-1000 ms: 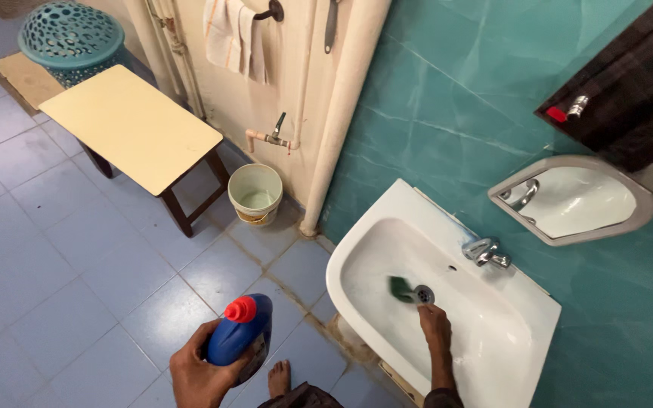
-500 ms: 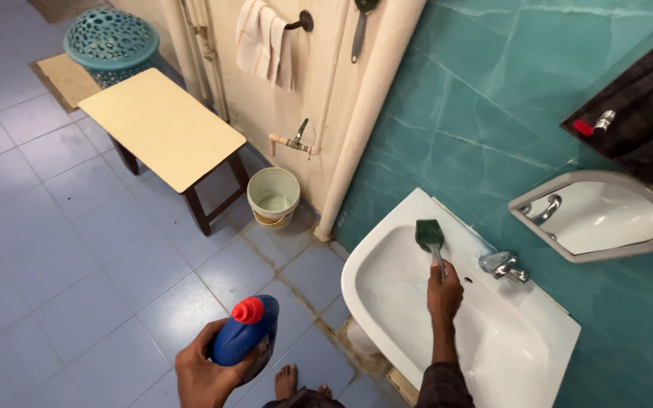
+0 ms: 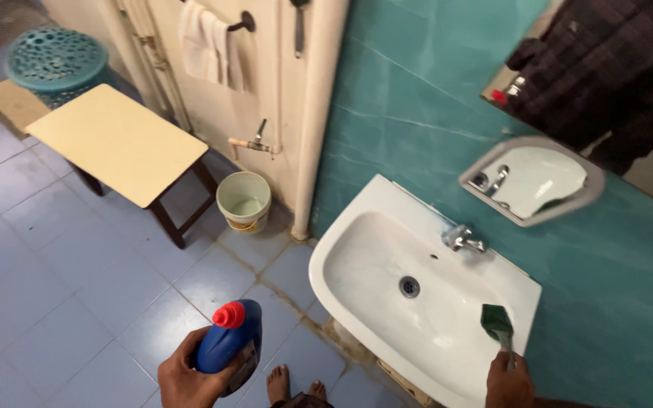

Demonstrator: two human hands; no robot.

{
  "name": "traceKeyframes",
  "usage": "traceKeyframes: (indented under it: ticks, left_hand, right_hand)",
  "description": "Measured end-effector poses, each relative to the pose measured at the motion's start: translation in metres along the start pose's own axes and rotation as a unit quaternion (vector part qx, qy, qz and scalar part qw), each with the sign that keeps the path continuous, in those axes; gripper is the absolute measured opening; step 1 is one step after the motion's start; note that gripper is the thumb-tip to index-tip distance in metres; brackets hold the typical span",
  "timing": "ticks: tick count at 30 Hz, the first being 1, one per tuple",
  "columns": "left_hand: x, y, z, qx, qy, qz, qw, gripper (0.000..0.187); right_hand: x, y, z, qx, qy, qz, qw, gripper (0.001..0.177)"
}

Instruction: The person cleans a sink by applying liquid from a blue bottle and scrubbing the basin and faucet with a brush.

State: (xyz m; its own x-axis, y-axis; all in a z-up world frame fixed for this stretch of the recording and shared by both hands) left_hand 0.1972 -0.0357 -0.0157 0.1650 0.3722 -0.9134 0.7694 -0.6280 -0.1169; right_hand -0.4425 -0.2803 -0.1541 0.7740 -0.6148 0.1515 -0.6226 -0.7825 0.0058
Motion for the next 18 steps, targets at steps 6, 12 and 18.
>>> traceKeyframes:
  ticks: [6, 12, 18]
  left_hand:
    - [-0.015, -0.011, 0.024, 0.015, 0.002, 0.016, 1.0, 0.069]
    - [-0.038, -0.03, 0.025, 0.006, -0.026, 0.035, 0.999, 0.059]
    - [-0.047, -0.034, 0.024, 0.029, -0.021, 0.032, 0.999, 0.056]
  right_hand:
    - [-0.056, 0.018, 0.004, 0.152, -0.08, 0.027, 0.985, 0.042]
    - [-0.073, -0.017, 0.043, 0.25, 0.035, 0.07, 0.965, 0.046]
    - [0.003, -0.099, 0.085, 0.463, 0.286, -0.039, 0.838, 0.051]
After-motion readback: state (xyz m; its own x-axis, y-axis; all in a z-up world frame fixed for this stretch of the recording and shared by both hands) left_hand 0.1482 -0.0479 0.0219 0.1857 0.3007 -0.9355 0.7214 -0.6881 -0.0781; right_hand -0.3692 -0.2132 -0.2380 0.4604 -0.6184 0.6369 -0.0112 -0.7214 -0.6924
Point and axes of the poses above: each hand's wrist, its own y-axis towards the middle knuckle, its own z-axis out of the palm, x = y × z, the point moved 8 cm from there along y, towards the middle knuckle, and after that the axes turned 3 degrees about -y, right-handed, at the moved point
